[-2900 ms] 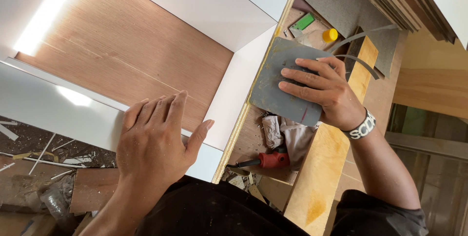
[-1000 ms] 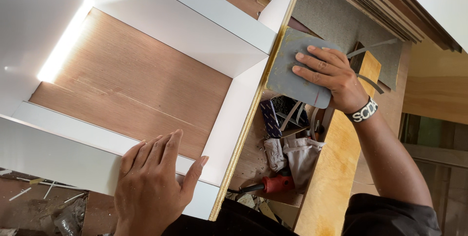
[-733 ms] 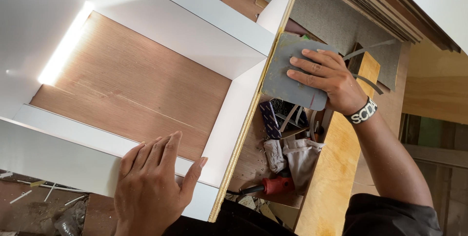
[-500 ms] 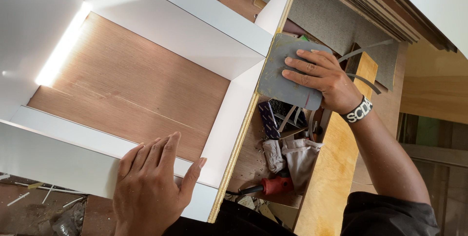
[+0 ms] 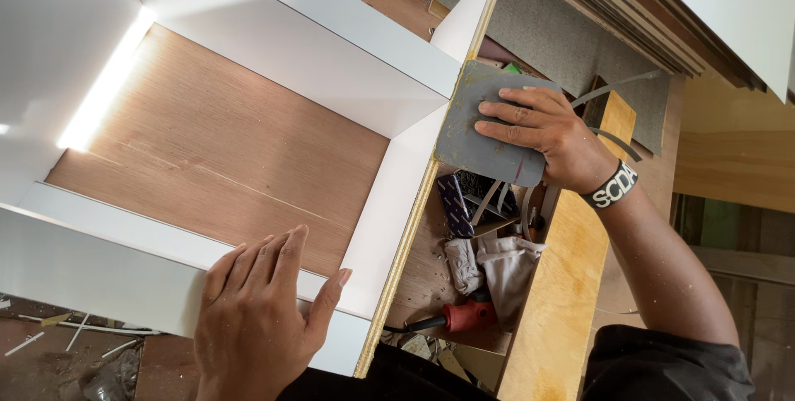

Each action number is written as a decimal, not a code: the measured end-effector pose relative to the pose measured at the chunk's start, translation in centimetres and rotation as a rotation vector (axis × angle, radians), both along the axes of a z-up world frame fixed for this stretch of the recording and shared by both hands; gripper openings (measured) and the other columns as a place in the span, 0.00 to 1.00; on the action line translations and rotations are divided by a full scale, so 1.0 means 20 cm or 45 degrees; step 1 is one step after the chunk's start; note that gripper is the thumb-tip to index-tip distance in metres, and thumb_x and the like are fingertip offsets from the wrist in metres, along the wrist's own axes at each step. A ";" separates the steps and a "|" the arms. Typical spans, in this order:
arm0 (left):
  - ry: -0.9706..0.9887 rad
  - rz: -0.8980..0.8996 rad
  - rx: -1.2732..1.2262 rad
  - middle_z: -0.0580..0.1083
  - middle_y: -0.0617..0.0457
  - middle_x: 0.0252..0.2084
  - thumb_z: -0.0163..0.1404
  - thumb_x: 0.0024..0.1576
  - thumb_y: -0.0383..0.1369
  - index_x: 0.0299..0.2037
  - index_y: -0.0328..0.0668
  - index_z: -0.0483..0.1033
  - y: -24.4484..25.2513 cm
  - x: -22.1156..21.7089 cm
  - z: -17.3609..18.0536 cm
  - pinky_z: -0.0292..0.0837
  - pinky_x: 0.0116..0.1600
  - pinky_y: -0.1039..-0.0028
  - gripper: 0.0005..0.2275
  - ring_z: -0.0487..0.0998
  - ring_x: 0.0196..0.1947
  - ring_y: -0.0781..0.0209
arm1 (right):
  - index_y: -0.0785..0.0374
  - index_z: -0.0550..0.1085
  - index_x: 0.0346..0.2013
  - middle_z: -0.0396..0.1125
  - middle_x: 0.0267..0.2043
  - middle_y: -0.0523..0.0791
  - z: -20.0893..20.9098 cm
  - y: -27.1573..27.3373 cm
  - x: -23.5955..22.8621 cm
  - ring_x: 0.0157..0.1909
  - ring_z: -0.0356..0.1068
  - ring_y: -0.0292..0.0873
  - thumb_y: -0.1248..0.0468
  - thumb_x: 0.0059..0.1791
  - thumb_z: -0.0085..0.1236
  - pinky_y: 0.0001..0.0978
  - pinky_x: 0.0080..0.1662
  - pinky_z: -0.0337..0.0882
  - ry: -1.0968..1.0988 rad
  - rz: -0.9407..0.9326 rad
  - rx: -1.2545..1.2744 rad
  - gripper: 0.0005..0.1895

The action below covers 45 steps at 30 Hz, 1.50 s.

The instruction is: The person pours adhesive from a plastic bottle onto a spatula and spreads it along the edge of a wooden board. They then apply glue to the interior surfaces and edges of a white wooden cabinet and handle white edge banding strips.

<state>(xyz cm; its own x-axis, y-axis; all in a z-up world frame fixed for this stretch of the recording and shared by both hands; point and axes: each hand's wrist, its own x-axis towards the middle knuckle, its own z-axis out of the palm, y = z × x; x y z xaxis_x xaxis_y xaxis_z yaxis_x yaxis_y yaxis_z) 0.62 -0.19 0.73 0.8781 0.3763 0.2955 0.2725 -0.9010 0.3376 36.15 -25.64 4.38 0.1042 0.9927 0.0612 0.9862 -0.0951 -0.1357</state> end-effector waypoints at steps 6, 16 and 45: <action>-0.036 -0.002 -0.030 0.81 0.50 0.49 0.50 0.58 0.53 0.54 0.43 0.77 0.00 -0.01 -0.01 0.69 0.58 0.62 0.25 0.80 0.49 0.52 | 0.46 0.69 0.68 0.63 0.72 0.40 0.07 -0.01 0.03 0.76 0.57 0.51 0.72 0.45 0.57 0.53 0.70 0.53 0.027 -0.016 -0.158 0.36; 0.031 -0.003 -0.002 0.81 0.50 0.49 0.45 0.60 0.58 0.55 0.44 0.78 0.00 -0.02 -0.02 0.67 0.58 0.61 0.28 0.79 0.49 0.50 | 0.74 0.74 0.52 0.72 0.55 0.61 0.35 -0.12 -0.14 0.60 0.75 0.57 0.84 0.55 0.53 0.39 0.58 0.80 0.386 -0.409 0.422 0.12; -0.048 -0.530 -0.135 0.76 0.40 0.54 0.43 0.65 0.50 0.60 0.32 0.71 0.15 -0.01 -0.01 0.72 0.54 0.55 0.26 0.76 0.56 0.43 | 0.79 0.57 0.68 0.57 0.68 0.66 0.61 -0.14 -0.37 0.55 0.66 0.60 0.91 0.54 0.49 0.46 0.55 0.69 -0.262 -1.200 0.849 0.29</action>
<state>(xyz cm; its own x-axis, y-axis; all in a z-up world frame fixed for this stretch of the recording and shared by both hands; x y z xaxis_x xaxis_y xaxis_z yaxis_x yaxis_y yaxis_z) 0.36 2.82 0.54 0.9508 0.0221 0.3089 -0.1213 -0.8911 0.4374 28.66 -28.40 16.68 0.7087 0.2935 0.6416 0.5731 -0.7699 -0.2808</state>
